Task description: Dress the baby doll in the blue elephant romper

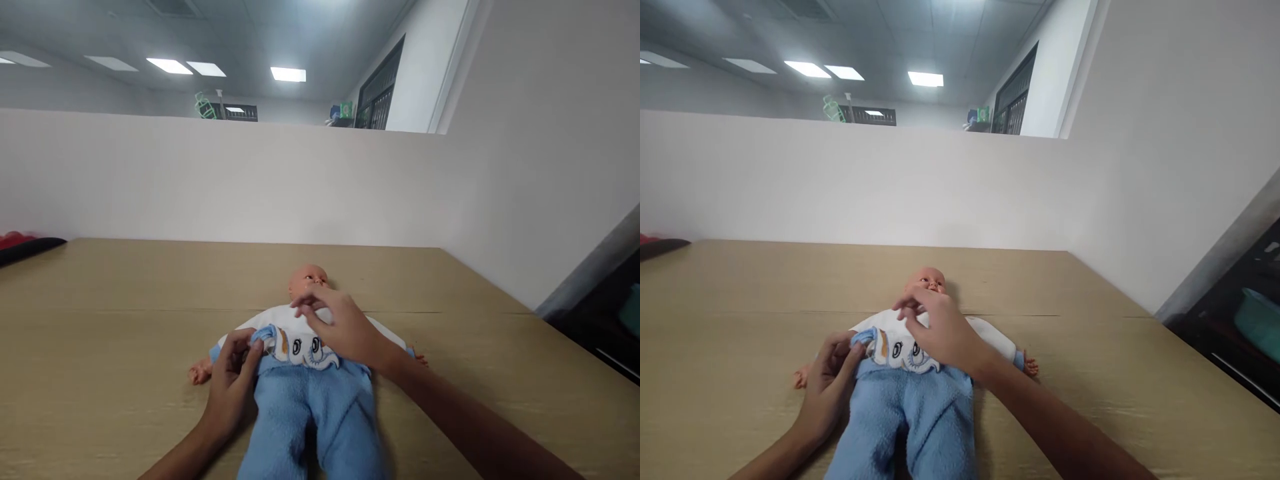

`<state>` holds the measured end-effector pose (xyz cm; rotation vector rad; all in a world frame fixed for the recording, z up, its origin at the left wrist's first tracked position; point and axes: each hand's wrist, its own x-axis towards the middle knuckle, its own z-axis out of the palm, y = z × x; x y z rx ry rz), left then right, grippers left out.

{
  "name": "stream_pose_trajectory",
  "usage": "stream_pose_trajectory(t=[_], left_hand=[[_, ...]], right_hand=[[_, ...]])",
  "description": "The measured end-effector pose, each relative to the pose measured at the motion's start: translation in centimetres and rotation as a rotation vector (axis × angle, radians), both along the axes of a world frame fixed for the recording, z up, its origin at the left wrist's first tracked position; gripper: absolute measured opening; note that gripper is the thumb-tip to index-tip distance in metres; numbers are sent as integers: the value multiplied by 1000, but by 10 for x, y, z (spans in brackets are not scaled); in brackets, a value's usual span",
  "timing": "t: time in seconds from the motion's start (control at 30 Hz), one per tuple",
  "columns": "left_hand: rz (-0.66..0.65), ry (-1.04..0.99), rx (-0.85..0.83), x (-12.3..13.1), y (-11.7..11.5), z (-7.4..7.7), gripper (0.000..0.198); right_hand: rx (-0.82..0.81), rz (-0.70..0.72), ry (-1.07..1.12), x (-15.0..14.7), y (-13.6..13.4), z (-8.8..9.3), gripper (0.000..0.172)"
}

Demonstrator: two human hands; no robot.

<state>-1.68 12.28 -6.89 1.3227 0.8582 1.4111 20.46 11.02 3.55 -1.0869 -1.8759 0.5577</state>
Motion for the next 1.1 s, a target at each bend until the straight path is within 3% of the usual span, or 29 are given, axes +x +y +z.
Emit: stream_pose_trajectory(t=[0.07, 0.17, 0.27, 0.37, 0.47, 0.63, 0.73, 0.8, 1.0, 1.1], left_hand=[[-35, 44, 56, 0, -1, -1, 31], [-1, 70, 82, 0, 1, -1, 29], [61, 23, 45, -1, 6, -2, 31], [77, 27, 50, -2, 8, -2, 31], [94, 86, 79, -2, 5, -2, 27], [152, 138, 283, -3, -3, -3, 17], [81, 97, 472, -3, -4, -6, 9], [117, 53, 516, -4, -3, -8, 9], [311, -62, 271, -9, 5, 2, 27], [277, -27, 181, -13, 16, 13, 35]], right_hand=[[26, 163, -244, -21, 37, 6, 23], [89, 409, -742, -55, 88, -1, 46], [138, 543, -987, -85, 119, -14, 32], [151, 555, -973, -97, 125, -19, 11], [155, 474, -876, -86, 117, -16, 4], [82, 337, -628, -47, 99, -12, 27], [32, 376, -535, -33, 93, -17, 33], [39, 411, -556, -31, 90, -20, 31], [130, 484, -689, -40, 87, -26, 21], [76, 514, -667, -44, 91, -33, 15]])
